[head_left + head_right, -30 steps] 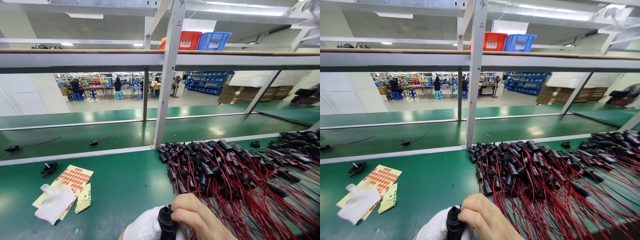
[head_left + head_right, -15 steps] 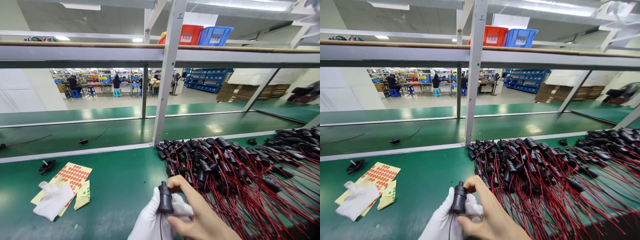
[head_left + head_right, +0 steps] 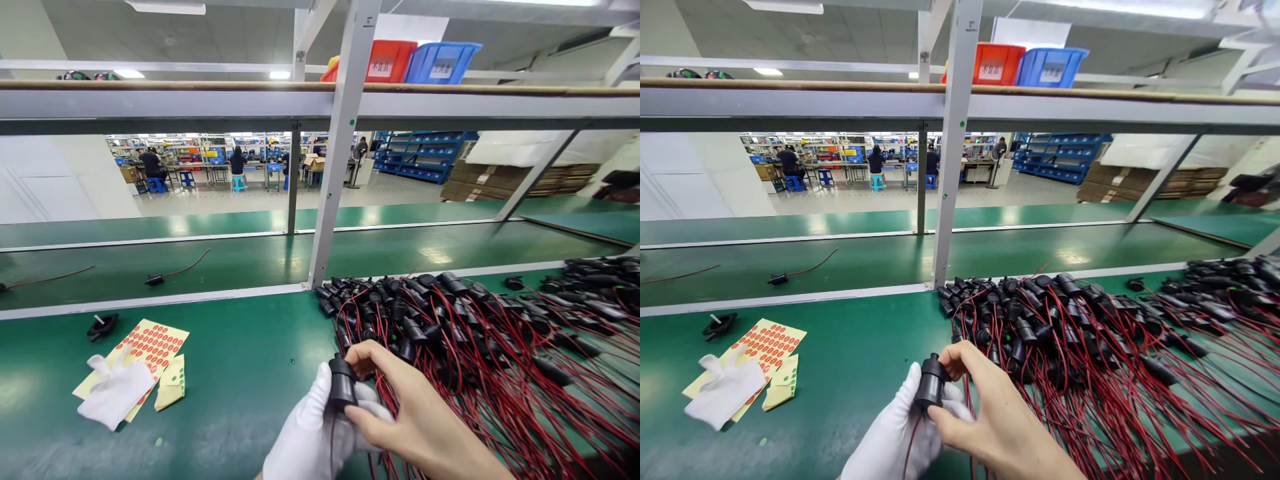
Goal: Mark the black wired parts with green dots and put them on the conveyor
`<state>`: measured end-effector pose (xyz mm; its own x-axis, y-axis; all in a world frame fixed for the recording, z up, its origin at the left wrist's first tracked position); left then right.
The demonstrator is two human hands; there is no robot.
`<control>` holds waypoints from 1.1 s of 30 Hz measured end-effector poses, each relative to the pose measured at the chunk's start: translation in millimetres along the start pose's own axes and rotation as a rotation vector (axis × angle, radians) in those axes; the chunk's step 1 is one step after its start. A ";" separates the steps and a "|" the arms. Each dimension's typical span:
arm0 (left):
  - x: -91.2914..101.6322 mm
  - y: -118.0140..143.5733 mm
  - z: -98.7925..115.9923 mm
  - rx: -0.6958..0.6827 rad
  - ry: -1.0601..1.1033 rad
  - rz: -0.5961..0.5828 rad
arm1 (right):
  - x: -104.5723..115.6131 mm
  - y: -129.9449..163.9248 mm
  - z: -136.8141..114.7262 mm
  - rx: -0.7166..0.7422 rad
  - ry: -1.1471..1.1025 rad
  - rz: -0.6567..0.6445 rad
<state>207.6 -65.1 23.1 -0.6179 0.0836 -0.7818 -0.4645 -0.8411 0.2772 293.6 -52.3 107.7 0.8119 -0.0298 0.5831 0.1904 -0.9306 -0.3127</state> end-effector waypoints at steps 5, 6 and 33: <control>7.9 1.0 10.8 0.021 0.026 0.020 | 1.5 -6.6 0.8 -0.027 -0.035 -0.119; 6.8 1.7 8.8 0.086 0.085 0.018 | -0.2 -8.3 3.2 -0.050 -0.077 -0.146; -12.7 28.4 63.3 -0.805 -1.131 0.196 | 0.3 -0.9 5.7 0.017 -0.371 0.083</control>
<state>162.1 -56.3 76.2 -0.9785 -0.0134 0.2057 -0.0641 -0.9286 -0.3655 296.8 -49.4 103.8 0.9689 0.0326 0.2451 0.1225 -0.9243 -0.3614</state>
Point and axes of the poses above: each hand's wrist, its own y-axis away from the middle knuckle, its own x-axis out of the back of the hand, z = x × y, the point moved 7 cm from there along -y, towards the middle knuckle, and after that the axes turned 9 degrees about z, right-handed, at the moved point
